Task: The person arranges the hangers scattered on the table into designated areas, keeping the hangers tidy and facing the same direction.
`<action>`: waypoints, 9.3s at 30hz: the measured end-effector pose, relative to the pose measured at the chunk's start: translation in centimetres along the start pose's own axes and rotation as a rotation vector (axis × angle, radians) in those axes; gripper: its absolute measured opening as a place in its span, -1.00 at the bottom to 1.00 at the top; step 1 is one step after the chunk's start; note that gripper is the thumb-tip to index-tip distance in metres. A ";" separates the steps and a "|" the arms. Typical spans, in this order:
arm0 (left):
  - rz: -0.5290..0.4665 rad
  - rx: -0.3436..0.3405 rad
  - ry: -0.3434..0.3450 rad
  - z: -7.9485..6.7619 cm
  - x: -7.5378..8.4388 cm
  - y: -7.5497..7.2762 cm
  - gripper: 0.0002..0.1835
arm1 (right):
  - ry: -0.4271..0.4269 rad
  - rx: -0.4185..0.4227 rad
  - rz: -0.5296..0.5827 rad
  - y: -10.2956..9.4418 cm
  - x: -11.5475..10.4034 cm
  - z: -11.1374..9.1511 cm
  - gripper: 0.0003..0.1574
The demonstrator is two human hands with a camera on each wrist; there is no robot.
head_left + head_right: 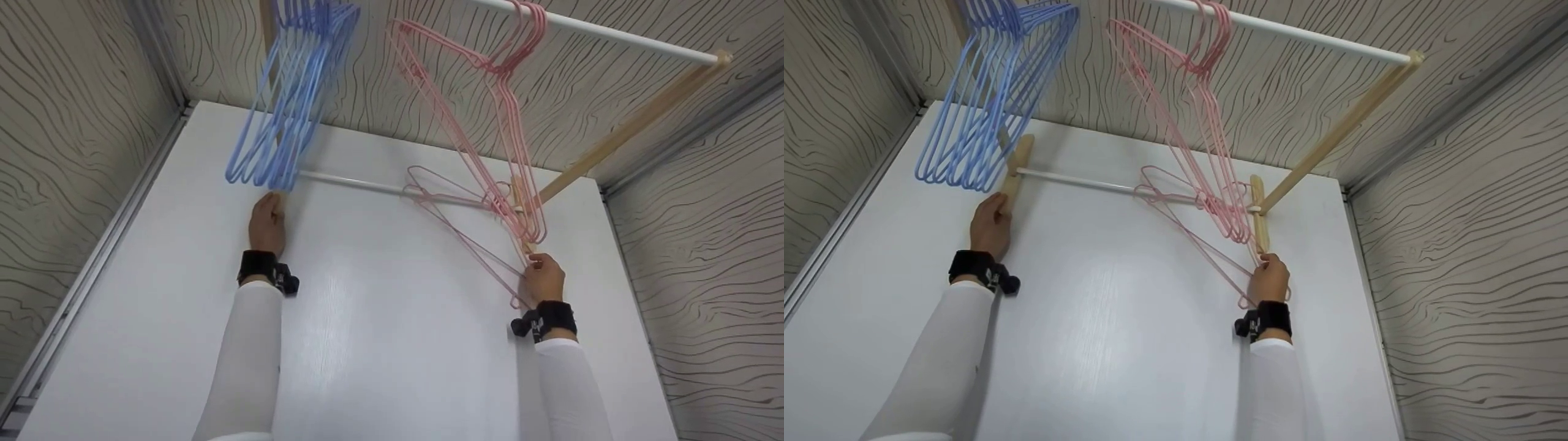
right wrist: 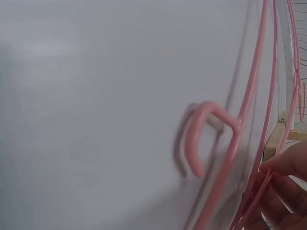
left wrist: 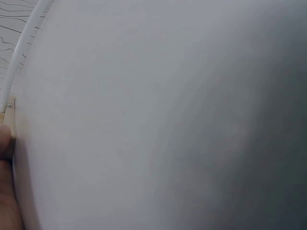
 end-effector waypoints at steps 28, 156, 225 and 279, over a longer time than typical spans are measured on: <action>0.006 0.022 0.049 0.0 -0.2 0.0 -0.52 | -0.177 0.334 0.173 -1.0 -1.7 -2.3 -0.76; 0.013 0.009 -0.001 -0.2 0.0 0.1 -0.50 | -0.400 0.479 0.648 -11.2 -17.5 -3.0 -0.65; -0.004 0.002 -0.001 0.3 -0.6 0.2 -0.51 | -0.579 0.436 0.547 -9.1 -20.4 -3.2 -0.64; -0.010 0.013 0.020 -0.4 0.2 0.0 -0.52 | -0.144 0.262 0.504 -5.3 -9.0 -1.7 -0.73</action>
Point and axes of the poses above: each hand's wrist, its own z-axis towards the middle knuckle, its own y-axis out of the palm, x = y × z, the point moved 2 cm from there along z, towards the middle knuckle, and after that the axes turned 4 degrees about -z, right-handed, at the moved point
